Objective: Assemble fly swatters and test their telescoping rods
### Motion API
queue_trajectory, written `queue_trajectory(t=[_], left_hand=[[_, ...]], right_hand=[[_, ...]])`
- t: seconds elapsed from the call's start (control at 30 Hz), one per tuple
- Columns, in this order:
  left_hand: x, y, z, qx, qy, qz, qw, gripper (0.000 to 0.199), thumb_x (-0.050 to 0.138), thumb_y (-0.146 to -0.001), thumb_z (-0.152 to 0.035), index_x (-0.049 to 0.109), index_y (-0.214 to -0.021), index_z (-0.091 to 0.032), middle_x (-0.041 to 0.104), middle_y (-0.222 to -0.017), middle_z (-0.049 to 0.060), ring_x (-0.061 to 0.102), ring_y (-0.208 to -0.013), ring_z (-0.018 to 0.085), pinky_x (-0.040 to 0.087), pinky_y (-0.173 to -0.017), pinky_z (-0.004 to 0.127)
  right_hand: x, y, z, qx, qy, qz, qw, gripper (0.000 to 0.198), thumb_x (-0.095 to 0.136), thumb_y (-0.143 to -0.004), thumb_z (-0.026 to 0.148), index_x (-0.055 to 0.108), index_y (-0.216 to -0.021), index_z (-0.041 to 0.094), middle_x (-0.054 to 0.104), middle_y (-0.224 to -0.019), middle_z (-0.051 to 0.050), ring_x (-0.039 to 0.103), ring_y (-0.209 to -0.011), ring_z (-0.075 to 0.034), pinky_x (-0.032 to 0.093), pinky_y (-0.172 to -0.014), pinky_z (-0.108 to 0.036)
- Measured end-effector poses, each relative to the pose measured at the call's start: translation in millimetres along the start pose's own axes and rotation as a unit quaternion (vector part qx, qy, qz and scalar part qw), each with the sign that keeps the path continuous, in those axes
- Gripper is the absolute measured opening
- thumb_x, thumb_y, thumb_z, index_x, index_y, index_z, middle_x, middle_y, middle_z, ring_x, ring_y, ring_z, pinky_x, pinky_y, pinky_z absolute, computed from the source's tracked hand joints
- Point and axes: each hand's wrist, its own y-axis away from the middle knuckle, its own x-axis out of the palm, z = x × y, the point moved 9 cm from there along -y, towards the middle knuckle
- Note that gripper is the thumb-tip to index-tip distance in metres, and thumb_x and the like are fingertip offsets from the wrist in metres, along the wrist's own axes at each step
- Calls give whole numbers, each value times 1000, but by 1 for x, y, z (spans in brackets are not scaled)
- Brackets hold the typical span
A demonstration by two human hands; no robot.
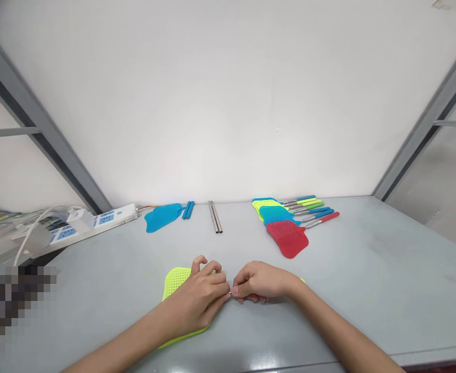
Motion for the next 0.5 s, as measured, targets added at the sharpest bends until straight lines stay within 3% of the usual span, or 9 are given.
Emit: queue_trajectory(t=[0.5], left_hand=[[-1, -1, 2, 1, -6, 1, 1000, 21, 41, -80, -15, 46, -60, -17, 49, -61, -2, 43, -77, 15, 20, -82, 39]], right_hand=[[-3, -1, 0, -2, -2, -8, 1000, 22, 48, -76, 30, 55, -65, 13, 41, -47, 4, 37, -39, -5, 30, -36, -15]])
